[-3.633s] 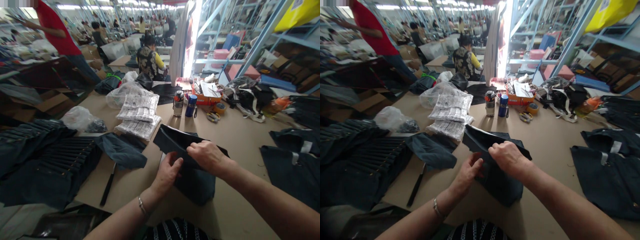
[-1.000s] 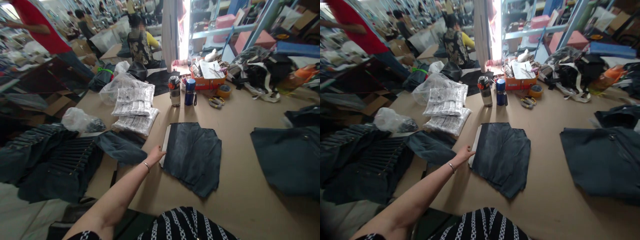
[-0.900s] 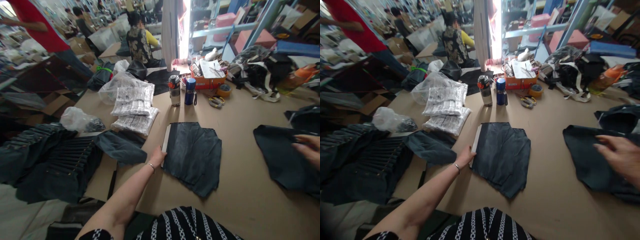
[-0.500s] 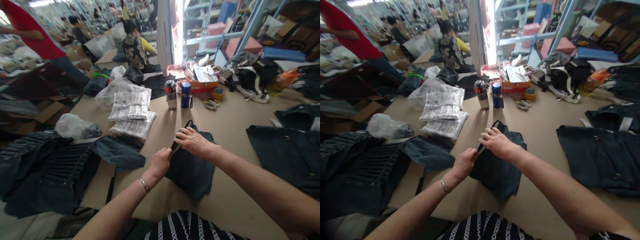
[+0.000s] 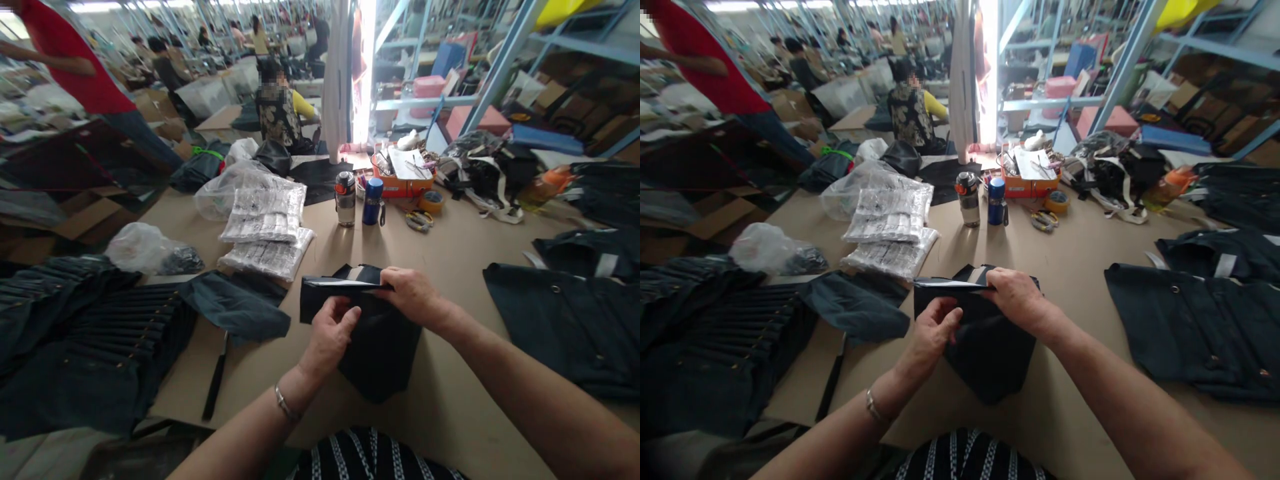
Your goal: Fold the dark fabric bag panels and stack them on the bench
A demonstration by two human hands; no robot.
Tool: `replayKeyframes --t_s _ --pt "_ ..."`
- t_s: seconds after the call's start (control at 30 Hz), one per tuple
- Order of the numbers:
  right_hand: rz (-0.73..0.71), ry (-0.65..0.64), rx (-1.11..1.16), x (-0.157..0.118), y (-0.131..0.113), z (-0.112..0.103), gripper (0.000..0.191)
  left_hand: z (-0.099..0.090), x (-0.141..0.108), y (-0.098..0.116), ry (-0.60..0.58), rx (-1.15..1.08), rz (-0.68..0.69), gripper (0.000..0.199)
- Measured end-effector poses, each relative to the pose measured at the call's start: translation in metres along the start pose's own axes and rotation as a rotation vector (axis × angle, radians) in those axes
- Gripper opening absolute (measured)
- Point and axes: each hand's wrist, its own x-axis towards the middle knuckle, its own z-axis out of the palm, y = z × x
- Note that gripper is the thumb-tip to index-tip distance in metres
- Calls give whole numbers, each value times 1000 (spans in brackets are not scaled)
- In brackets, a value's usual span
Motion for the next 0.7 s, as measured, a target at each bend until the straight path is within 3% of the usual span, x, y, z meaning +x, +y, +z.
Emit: replayKeyframes --t_s 0.1,0.2,0.3,0.33,0.4,0.5,0.57,0.6,0.63,0.7 --pt "37 25 216 -18 -19 28 11 13 8 -3 -21 -511 -351 40" --pt "157 -6 621 -32 -32 60 21 18 18 -6 55 -700 -468 24" --pt "313 -25 1054 -38 -25 72 30 17 18 -7 37 -741 -480 24" --pt "333 0 1094 -38 -17 71 29 15 14 -6 -8 -750 -460 26" --pt "323 88 950 -38 5 65 25 11 0 0 -188 -763 -413 25" --pt "331 120 622 -36 39 59 32 5 -29 16 -739 -701 -475 25" --pt "396 14 699 -36 53 59 28 2 -42 27 -1060 -609 -549 29" --pt "425 -51 827 -37 55 59 27 1 -44 30 -1122 -583 -574 30" --pt "437 -111 983 -40 54 58 30 -1 -42 31 -1110 -581 -582 31" --pt "402 -180 1220 -50 44 53 42 -6 -27 28 -923 -610 -545 27"
